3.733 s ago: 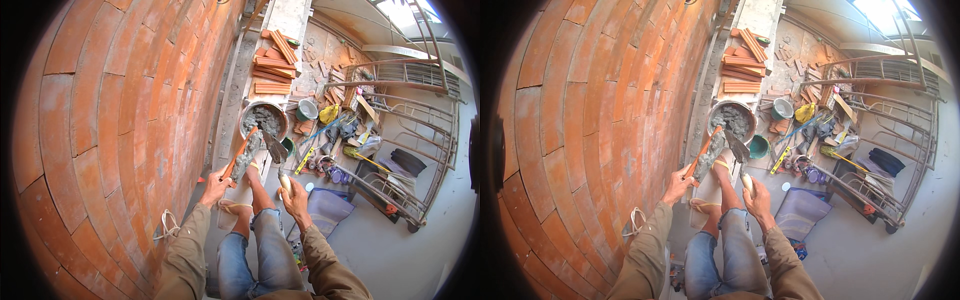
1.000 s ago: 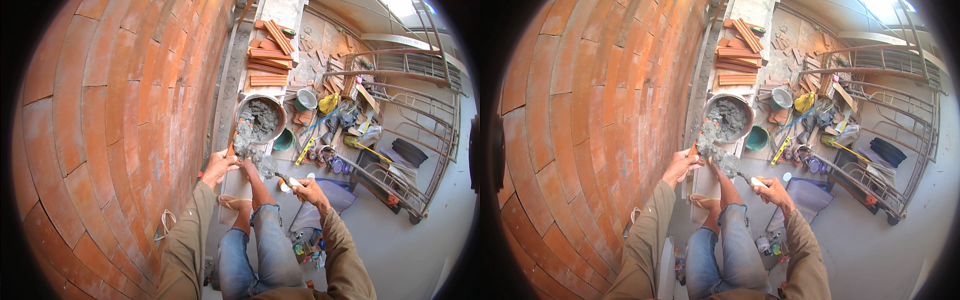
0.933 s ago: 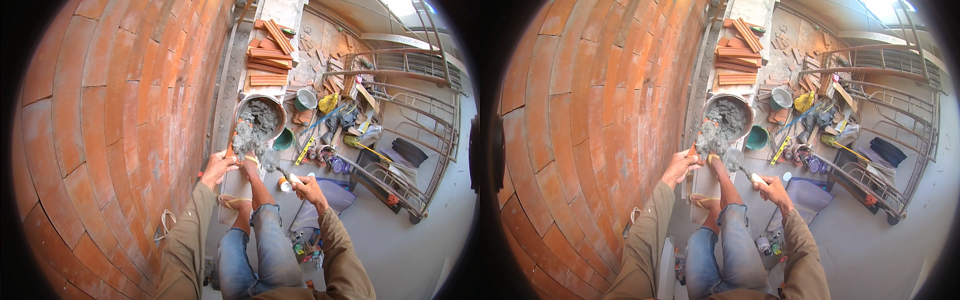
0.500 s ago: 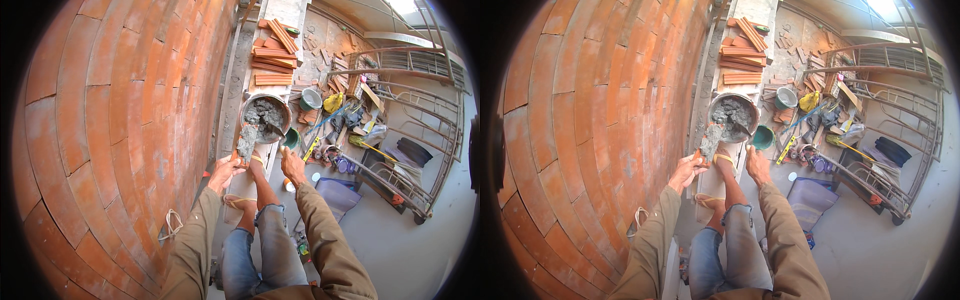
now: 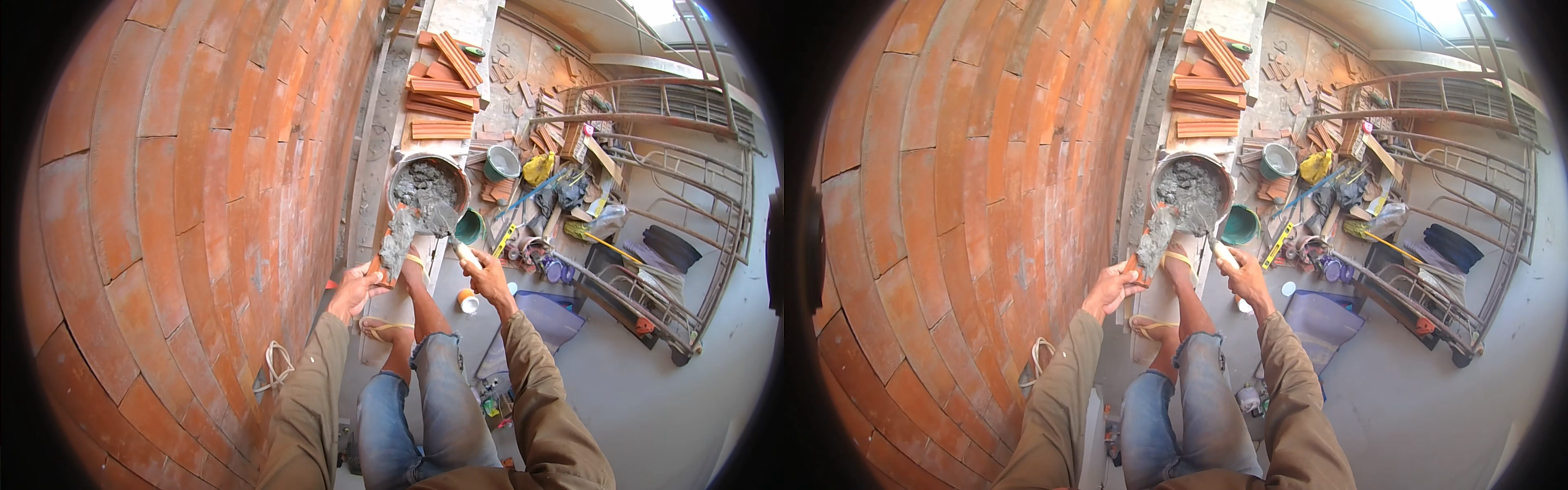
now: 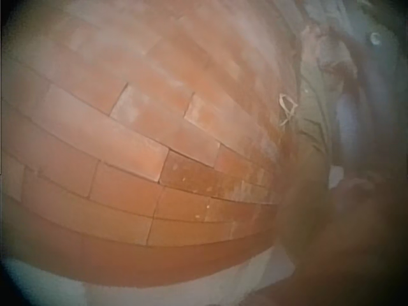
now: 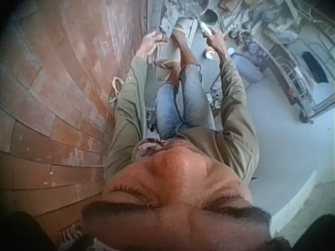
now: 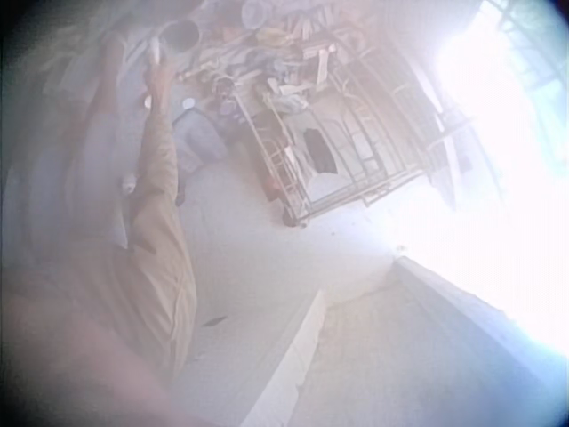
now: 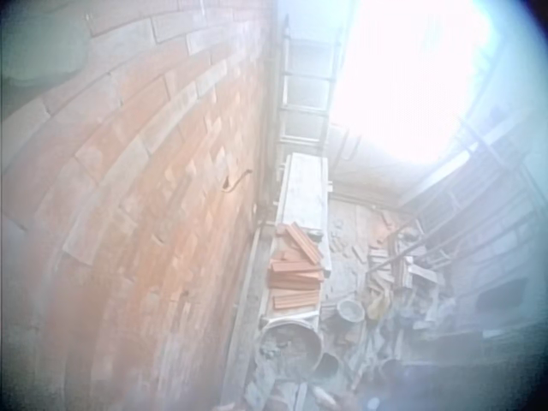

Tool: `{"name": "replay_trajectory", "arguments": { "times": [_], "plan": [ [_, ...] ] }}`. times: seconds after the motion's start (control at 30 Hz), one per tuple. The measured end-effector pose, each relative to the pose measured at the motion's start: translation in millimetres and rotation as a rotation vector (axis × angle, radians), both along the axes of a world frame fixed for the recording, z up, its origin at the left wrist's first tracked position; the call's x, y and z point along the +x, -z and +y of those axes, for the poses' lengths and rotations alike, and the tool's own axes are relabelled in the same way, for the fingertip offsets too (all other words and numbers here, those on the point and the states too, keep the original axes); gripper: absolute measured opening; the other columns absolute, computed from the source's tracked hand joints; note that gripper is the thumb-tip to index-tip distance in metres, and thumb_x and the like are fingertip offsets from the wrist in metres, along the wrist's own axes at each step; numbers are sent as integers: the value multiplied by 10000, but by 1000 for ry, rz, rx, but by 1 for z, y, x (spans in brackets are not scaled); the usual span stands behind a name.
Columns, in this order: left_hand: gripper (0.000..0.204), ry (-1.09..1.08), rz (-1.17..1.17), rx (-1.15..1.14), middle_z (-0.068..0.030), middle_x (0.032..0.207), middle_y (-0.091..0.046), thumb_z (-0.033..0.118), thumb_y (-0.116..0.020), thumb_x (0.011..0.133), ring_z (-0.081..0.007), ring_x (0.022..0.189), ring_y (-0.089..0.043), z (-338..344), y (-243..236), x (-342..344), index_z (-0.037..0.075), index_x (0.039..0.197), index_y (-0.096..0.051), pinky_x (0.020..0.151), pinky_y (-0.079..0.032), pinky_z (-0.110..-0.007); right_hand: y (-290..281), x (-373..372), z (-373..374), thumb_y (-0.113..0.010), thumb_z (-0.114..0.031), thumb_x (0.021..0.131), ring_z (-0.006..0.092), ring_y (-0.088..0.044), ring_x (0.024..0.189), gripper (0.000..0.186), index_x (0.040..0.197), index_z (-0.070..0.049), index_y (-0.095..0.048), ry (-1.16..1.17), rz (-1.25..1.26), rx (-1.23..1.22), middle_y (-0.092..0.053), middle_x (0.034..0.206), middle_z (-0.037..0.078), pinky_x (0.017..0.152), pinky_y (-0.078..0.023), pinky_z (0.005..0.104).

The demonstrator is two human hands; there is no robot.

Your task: The person applies mortar to a terracotta tile using a trowel and places it onto a curved wall. They then use a white PVC pipe to tap the tile into position and alignment.

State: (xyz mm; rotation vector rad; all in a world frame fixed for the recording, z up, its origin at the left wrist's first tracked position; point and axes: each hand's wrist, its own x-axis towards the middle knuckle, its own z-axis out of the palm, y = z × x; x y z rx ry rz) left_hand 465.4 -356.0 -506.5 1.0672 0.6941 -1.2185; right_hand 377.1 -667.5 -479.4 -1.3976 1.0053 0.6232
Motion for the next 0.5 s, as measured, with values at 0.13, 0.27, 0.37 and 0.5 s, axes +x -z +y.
{"name": "replay_trajectory", "arguments": {
  "times": [0.13, 0.27, 0.37, 0.5],
  "plan": [
    [492, 66, -34, -3, -134, 1205, -651, 44, -588, 944, -233, 1037, -672, -4, -9, 2, -19, 1421, -487, 903, -571, -398, 1, -5, 1, -695, -231, 916, 68, -500, 506, 437, 1320, -77, -631, 0, 24, 8, -596, 736, 1, 455, -406, 234],
    [514, 104, -71, 8, -127, 1208, -651, 43, -573, 942, -219, 1032, -671, -11, -15, 6, -14, 1441, -469, 880, -579, -382, 2, -17, 1, -696, -227, 912, 68, -503, 507, 445, 1328, -83, -634, -41, 23, -8, -596, 726, -3, 446, -401, 238],
    [506, 89, -99, -3, -127, 1213, -653, 45, -567, 943, -216, 1027, -671, -13, -11, 6, -12, 1438, -475, 874, -578, -376, -6, -26, 5, -701, -222, 907, 67, -496, 496, 453, 1336, -92, -634, -69, 3, 30, -596, 715, -7, 436, -392, 240],
    [421, 57, -78, 23, -82, 1137, -666, 40, -580, 937, -161, 968, -653, -22, -13, 11, 10, 1356, -574, 812, -589, -330, -19, -40, 11, -711, -218, 901, 64, -487, 483, 458, 1338, -102, -636, -37, 17, 103, -592, 703, -13, 429, -390, 240]
  ]
}}
